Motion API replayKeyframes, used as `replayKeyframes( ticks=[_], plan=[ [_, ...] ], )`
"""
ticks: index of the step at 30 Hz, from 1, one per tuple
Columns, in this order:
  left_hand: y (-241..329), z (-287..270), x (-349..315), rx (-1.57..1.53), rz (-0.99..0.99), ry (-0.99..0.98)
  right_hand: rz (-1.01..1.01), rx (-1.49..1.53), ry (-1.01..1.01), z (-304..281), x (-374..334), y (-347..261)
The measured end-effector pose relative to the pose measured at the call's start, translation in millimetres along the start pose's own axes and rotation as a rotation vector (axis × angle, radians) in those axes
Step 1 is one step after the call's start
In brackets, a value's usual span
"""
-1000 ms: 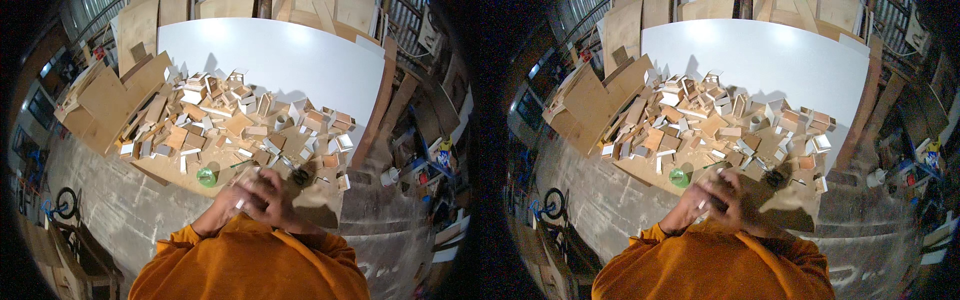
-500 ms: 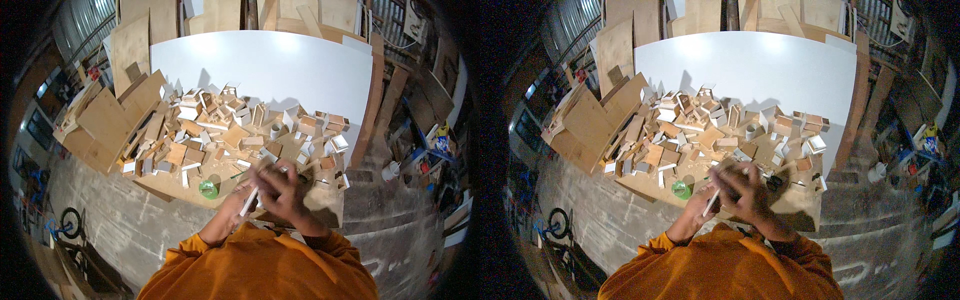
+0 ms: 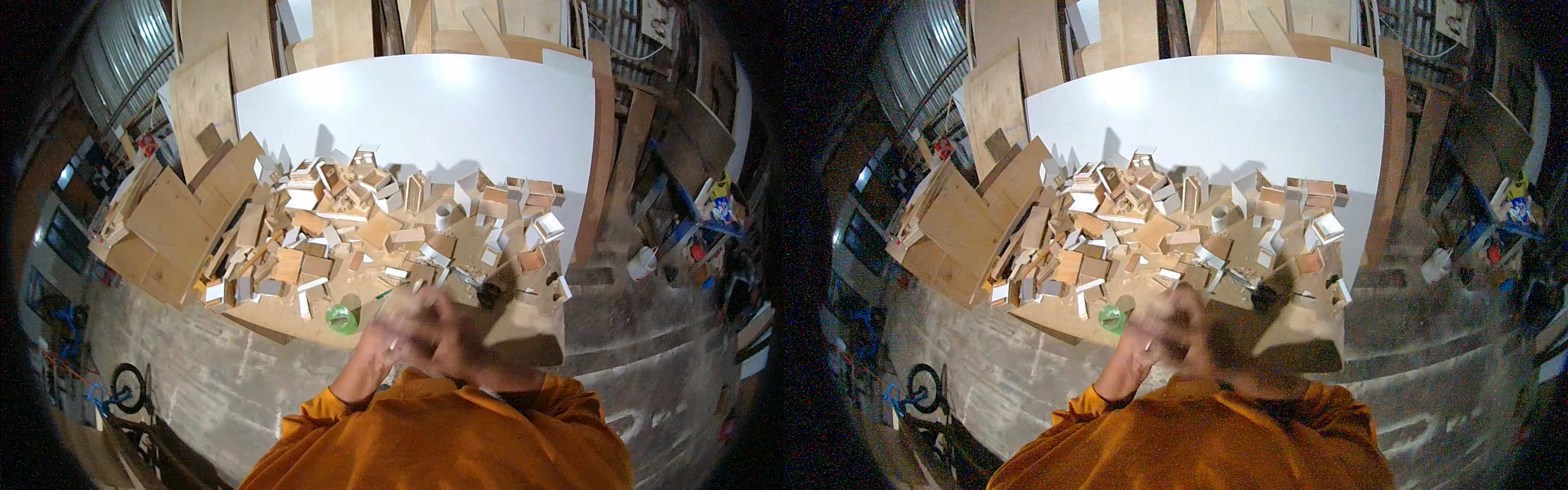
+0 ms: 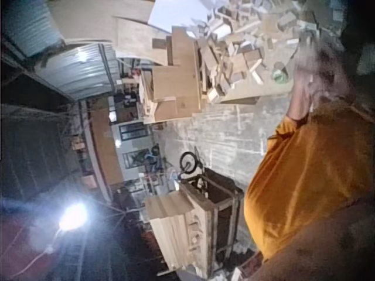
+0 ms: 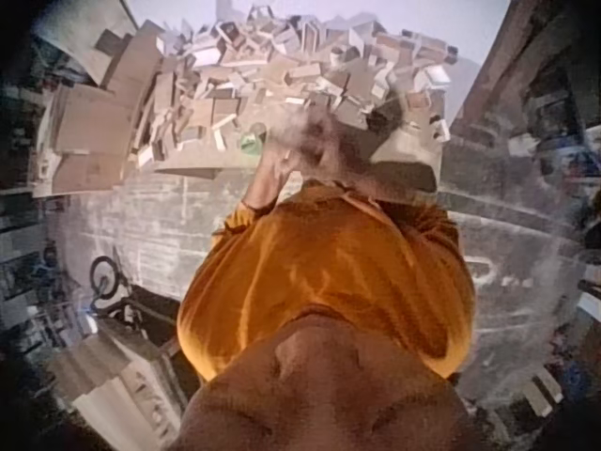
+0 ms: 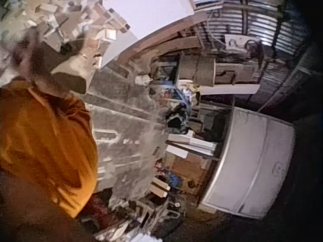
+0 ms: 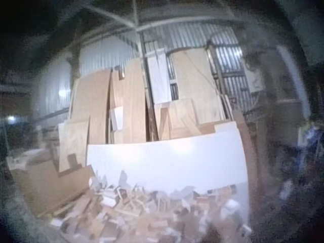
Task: The person assembles small wooden model components on a workbench by picking up pieces, applying glue from a bottle, and pressing them together by hand.
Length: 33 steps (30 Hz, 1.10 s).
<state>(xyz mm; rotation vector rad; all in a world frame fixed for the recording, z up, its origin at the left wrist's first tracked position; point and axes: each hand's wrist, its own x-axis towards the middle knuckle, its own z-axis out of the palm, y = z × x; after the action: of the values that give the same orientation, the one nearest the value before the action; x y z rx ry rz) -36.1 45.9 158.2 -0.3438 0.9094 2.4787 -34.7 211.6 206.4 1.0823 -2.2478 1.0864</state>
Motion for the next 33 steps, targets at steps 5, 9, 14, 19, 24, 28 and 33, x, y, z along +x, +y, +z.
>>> replayKeyframes(
  ticks=[5, 9, 14, 19, 24, 28, 33],
  plan=[
    [-5.1, -15.3, 9.1, -0.109, 0.02, -0.093, 0.096, 0.018, -0.023, -7.6, 10.5, 7.2],
    [-2.3, -21.1, 31.5, 0.333, 0.304, -0.36, -0.186, 0.103, 0.118, 5.3, 8.2, -5.4],
    [1.2, -23.5, 0.7, -0.138, 0.046, -0.202, -0.012, 0.085, 0.09, -8.1, 26.4, -8.1],
    [9.8, 13.0, 1.4, 0.042, 0.215, 0.033, -0.13, 0.075, 0.097, 7.7, 4.7, 5.1],
    [12.4, -3.5, 9.6, 0.238, 0.257, -0.136, 0.024, 0.103, 0.162, -2.7, 16.0, 8.5],
    [11.0, 11.6, 2.2, -0.191, 0.071, 0.066, -0.167, -0.026, 0.118, -3.0, 17.3, -10.2],
    [11.8, 21.5, -12.6, -0.297, -0.05, -0.365, 0.111, -0.07, 0.37, -39.8, 23.0, 68.0]
  ],
)
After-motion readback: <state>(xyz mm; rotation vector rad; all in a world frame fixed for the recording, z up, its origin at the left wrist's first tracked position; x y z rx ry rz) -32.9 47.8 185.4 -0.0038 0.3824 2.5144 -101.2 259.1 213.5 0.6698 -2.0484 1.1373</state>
